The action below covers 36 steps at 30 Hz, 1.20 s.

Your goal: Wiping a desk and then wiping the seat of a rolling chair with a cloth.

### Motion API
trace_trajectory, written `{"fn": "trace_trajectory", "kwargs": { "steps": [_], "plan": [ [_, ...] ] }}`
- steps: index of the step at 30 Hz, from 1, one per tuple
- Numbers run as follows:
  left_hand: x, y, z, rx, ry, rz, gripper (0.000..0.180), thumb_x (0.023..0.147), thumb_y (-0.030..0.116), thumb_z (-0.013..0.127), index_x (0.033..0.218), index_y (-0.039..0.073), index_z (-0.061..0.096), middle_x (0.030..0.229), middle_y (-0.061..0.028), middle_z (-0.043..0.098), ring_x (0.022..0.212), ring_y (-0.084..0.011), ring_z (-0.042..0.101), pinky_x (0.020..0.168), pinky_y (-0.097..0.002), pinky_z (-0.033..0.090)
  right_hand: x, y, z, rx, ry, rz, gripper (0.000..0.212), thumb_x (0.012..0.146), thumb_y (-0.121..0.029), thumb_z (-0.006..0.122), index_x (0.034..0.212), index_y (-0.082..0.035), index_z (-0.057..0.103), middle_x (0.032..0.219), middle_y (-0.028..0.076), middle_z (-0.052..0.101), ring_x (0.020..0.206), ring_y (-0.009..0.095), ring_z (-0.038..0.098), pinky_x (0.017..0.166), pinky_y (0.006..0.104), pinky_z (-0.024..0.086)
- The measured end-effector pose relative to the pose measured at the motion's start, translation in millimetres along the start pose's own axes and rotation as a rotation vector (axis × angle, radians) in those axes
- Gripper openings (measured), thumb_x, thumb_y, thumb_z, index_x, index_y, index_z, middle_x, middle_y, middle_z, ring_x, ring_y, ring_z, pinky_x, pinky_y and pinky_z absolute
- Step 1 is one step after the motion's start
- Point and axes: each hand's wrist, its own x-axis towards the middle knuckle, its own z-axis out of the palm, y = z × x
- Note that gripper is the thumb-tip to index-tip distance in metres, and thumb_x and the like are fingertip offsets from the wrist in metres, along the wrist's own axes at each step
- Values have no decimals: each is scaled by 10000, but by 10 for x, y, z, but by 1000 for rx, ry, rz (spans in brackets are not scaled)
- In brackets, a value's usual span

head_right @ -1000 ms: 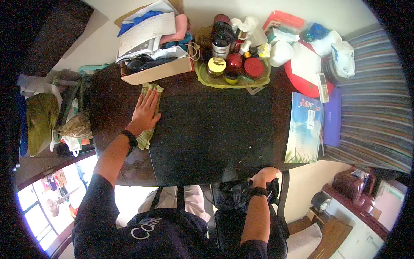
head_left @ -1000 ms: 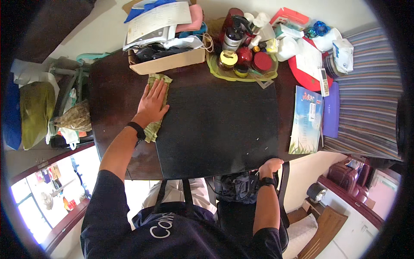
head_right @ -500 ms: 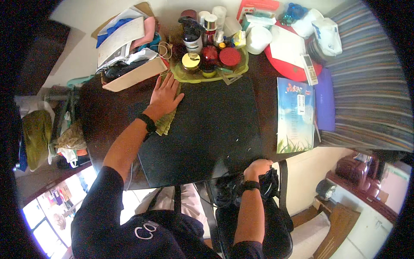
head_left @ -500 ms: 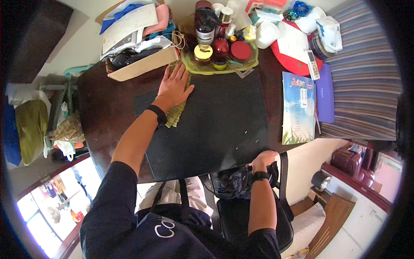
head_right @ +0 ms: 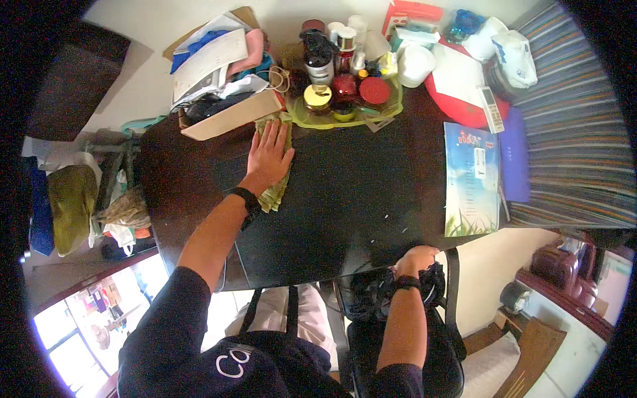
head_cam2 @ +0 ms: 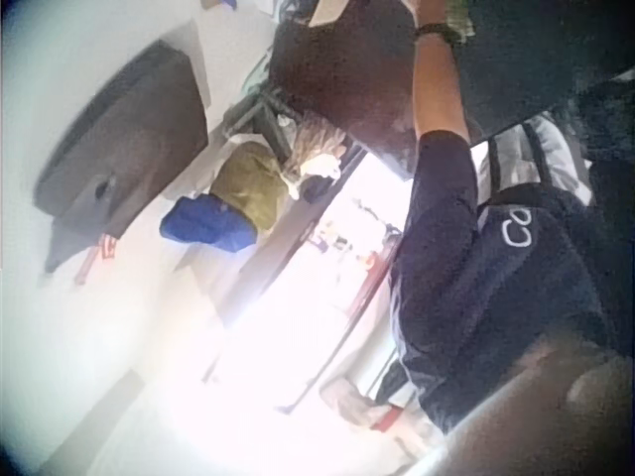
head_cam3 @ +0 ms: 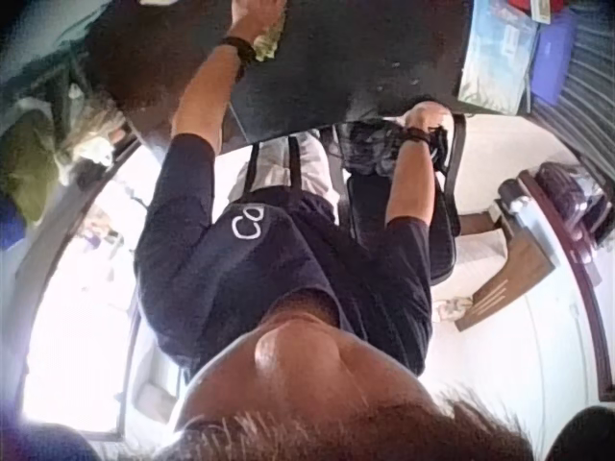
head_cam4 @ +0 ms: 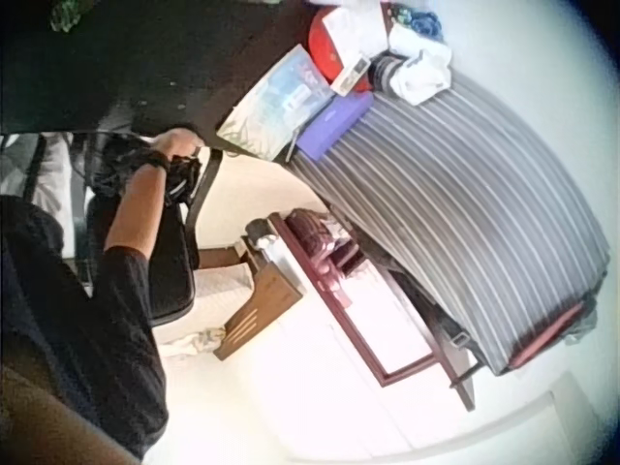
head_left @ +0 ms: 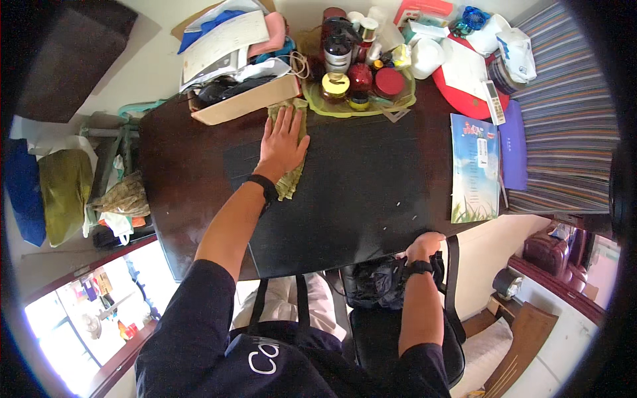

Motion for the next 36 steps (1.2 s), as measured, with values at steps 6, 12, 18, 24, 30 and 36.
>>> {"fn": "trace_trajectory", "kwargs": {
  "steps": [6,12,18,24,30,36],
  "plan": [
    [-563,-545,-230,169,-228,-421,641,973,429,315,1513,122,160,1570,-90,167,1461,-237,109,1143,-566,50,599,200,40,8,-4,-9,659,988,-483,207,1333,11,474,1406,177,461,1238,407,467,1037,524,356],
    [-1051,-1334,-339,200,-249,-658,631,977,414,312,1515,123,154,1575,-90,154,1462,-243,103,1121,-618,52,292,163,71,173,41,-118,681,984,-484,280,1177,101,569,1271,264,549,1107,413,559,934,445,437],
    [-1056,-1478,-233,171,-163,-592,621,976,416,313,1521,166,150,1584,-82,110,1463,-264,83,1130,-600,54,86,77,-32,113,-40,-112,696,993,-465,208,1323,102,441,1400,220,452,1242,386,472,1069,417,337],
    [-917,-1589,-256,182,-209,-591,588,992,397,268,1522,174,146,1586,-76,103,1462,-266,86,1132,-595,56,-141,5,-51,71,-21,-56,696,994,-459,193,1361,97,390,1436,214,410,1273,375,442,1084,413,310],
    [-811,-1718,-221,197,-171,-537,571,1000,390,244,1523,183,145,1585,-75,110,1459,-269,106,1122,-614,75,-28,49,-69,74,-60,-145,688,996,-451,192,1360,96,394,1429,206,424,1259,374,458,1072,402,327],
    [-672,-1794,-227,228,-169,-510,561,1000,388,251,1518,187,170,1584,-64,118,1460,-264,103,1118,-617,91,-275,-49,-64,75,1,-86,683,995,-449,199,1362,93,395,1430,206,422,1255,377,461,1067,399,333]
  ]
}}
